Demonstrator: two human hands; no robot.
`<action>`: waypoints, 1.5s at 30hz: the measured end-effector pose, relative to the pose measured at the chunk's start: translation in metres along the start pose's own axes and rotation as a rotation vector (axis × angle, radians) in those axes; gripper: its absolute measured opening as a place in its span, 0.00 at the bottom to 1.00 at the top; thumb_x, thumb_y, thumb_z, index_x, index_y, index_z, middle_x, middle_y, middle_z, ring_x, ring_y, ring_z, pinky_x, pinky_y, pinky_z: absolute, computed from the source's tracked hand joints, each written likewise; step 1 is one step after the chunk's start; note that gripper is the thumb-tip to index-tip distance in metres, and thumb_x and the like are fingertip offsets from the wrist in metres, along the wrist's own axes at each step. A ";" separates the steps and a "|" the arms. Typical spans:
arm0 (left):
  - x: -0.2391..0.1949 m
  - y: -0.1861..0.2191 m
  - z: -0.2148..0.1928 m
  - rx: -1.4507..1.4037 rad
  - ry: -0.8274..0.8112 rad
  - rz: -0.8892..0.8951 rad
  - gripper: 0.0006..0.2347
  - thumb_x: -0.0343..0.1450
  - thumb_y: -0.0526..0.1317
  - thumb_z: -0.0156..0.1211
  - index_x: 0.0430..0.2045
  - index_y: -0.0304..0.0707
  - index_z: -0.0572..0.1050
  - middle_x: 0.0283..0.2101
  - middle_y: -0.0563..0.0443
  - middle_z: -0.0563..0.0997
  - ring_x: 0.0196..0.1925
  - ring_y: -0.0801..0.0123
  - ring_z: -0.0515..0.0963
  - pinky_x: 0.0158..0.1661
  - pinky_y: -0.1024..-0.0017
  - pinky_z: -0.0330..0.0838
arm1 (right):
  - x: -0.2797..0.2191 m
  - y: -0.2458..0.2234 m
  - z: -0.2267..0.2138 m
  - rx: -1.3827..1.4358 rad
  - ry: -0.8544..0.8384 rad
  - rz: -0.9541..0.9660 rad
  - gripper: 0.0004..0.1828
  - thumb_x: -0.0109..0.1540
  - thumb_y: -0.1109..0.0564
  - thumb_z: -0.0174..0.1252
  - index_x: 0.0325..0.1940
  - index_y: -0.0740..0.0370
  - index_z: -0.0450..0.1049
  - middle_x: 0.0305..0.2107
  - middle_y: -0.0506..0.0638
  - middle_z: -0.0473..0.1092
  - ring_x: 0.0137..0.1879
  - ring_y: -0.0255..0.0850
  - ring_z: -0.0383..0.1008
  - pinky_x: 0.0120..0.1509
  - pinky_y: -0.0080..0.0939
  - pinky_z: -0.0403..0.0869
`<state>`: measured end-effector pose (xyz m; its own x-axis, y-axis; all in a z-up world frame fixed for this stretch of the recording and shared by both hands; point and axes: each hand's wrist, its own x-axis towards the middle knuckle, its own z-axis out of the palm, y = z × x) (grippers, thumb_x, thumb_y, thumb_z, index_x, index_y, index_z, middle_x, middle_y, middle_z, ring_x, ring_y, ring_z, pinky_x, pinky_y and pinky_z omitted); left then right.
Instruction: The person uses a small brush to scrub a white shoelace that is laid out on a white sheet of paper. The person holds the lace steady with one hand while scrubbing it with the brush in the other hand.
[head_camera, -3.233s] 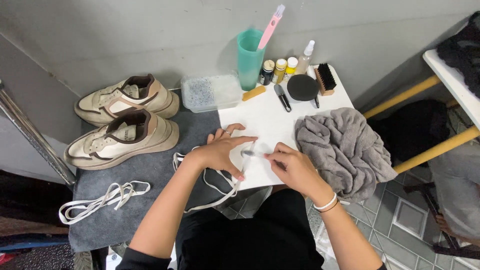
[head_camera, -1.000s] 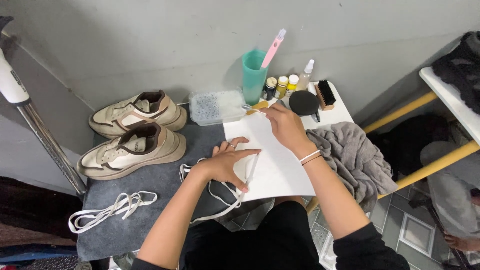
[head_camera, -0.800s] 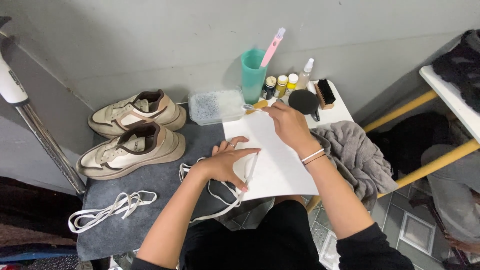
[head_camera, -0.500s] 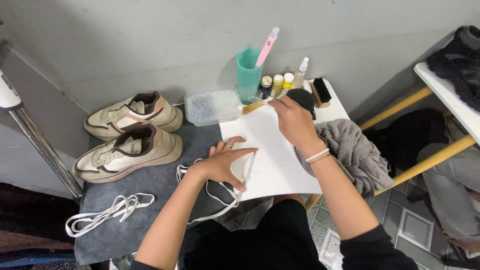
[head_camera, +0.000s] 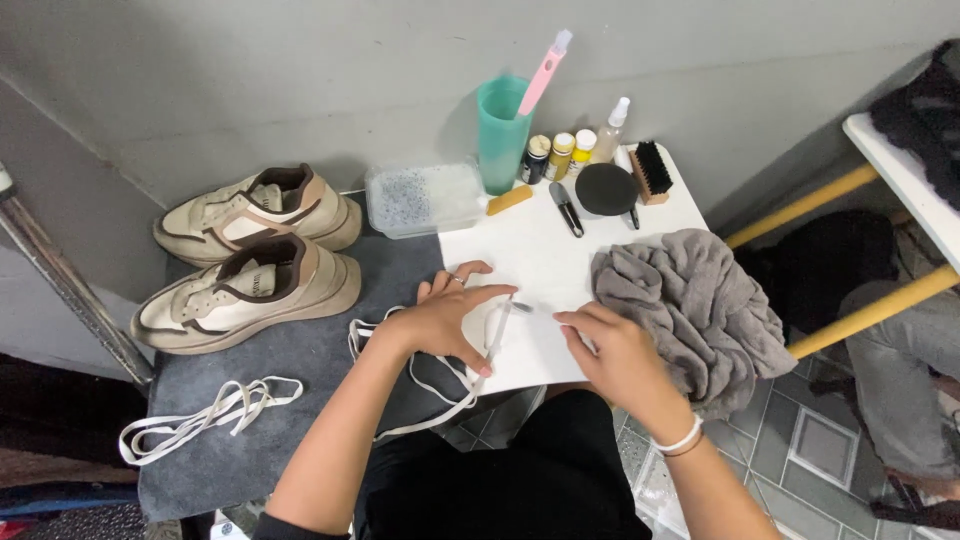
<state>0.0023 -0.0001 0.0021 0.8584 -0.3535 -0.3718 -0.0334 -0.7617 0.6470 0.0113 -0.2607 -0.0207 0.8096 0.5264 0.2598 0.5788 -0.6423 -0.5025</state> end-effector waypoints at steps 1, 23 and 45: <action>0.001 0.000 0.001 0.002 -0.003 -0.001 0.50 0.46 0.50 0.82 0.68 0.60 0.61 0.73 0.47 0.49 0.62 0.51 0.57 0.52 0.66 0.51 | -0.001 0.001 0.005 0.003 0.001 0.003 0.10 0.61 0.61 0.57 0.43 0.57 0.82 0.27 0.49 0.78 0.24 0.41 0.76 0.26 0.35 0.73; 0.002 0.003 -0.001 0.028 0.003 -0.003 0.47 0.46 0.49 0.82 0.64 0.56 0.66 0.73 0.44 0.49 0.62 0.47 0.59 0.49 0.64 0.53 | 0.018 -0.007 0.006 -0.019 -0.212 -0.270 0.10 0.66 0.62 0.51 0.42 0.64 0.79 0.33 0.54 0.76 0.36 0.49 0.79 0.35 0.41 0.76; 0.004 0.002 0.003 0.042 0.004 0.003 0.47 0.44 0.50 0.83 0.64 0.54 0.67 0.72 0.45 0.49 0.62 0.47 0.58 0.50 0.64 0.52 | 0.016 0.007 -0.011 0.483 -0.456 0.004 0.11 0.63 0.63 0.55 0.43 0.62 0.83 0.30 0.56 0.81 0.32 0.42 0.75 0.39 0.40 0.72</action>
<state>0.0039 -0.0045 0.0000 0.8602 -0.3535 -0.3676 -0.0571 -0.7830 0.6194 0.0290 -0.2628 -0.0113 0.6279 0.7756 -0.0650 0.3809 -0.3790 -0.8434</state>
